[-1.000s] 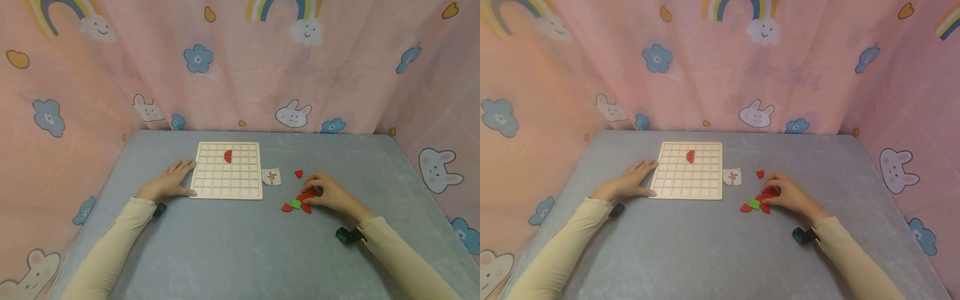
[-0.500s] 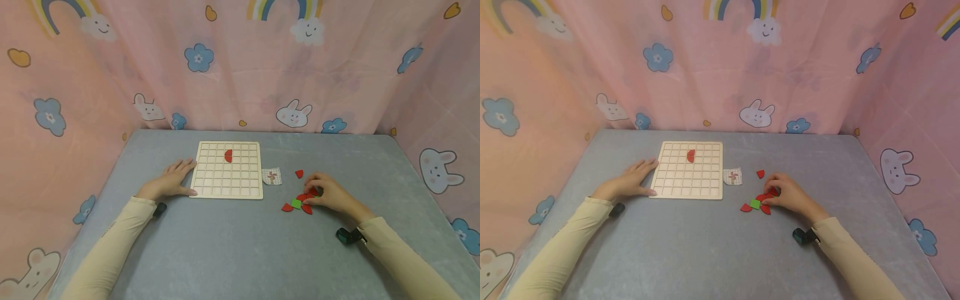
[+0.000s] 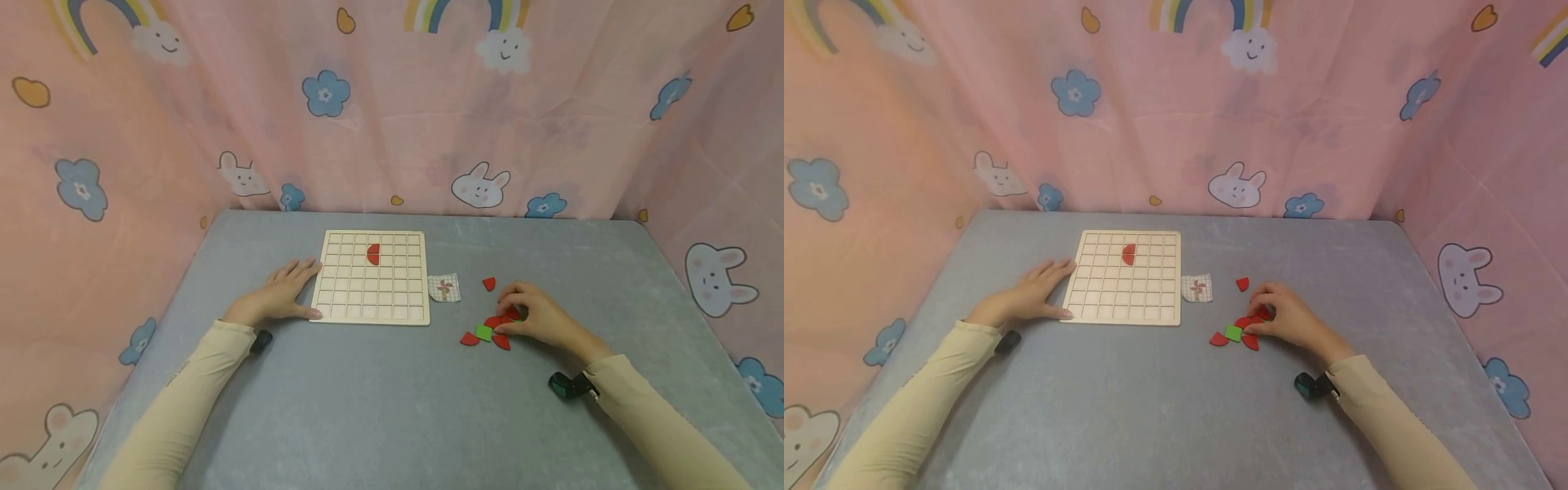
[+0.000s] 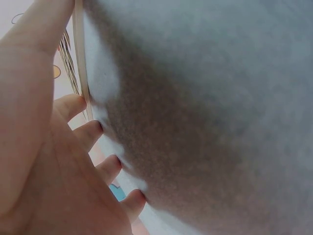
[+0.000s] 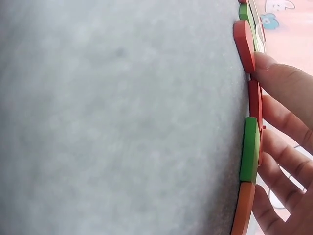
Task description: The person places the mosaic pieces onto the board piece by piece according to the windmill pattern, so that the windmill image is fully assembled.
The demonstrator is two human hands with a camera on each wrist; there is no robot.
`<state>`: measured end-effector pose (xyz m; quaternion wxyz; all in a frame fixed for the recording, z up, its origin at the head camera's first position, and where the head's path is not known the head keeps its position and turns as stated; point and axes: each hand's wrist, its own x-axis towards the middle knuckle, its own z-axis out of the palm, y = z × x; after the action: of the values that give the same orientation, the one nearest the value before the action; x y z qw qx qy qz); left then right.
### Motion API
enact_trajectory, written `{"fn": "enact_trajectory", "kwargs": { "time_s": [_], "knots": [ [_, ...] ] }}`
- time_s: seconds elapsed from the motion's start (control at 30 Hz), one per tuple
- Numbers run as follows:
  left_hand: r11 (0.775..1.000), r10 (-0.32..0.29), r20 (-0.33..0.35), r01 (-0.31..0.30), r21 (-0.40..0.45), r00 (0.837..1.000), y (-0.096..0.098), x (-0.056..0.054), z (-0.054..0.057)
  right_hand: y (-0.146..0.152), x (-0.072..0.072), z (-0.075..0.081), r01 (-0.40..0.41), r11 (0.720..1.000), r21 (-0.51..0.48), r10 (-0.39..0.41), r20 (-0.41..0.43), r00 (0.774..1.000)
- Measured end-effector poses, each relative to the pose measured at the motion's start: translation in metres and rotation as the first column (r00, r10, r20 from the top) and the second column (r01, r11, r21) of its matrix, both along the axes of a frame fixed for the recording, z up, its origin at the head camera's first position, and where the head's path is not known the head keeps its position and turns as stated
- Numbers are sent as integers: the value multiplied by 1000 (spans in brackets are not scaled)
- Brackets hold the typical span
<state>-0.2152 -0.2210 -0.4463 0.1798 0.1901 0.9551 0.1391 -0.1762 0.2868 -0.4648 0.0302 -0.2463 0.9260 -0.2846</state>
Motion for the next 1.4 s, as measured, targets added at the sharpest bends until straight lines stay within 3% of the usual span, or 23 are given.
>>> {"fn": "enact_trajectory", "kwargs": {
  "time_s": [0.7,1.07,1.4],
  "knots": [
    [1000,11,12,-11,7,1000,0,1,1,-2,-4,6,15,1000,-25,-15,14,1000],
    [1000,8,16,-8,11,1000,0,1,3,-14,-19,18,15,1000,6,-16,25,1000],
    [1000,6,17,-7,7,1000,1,2,4,-29,-35,20,13,998,54,-16,39,999]
  ]
}}
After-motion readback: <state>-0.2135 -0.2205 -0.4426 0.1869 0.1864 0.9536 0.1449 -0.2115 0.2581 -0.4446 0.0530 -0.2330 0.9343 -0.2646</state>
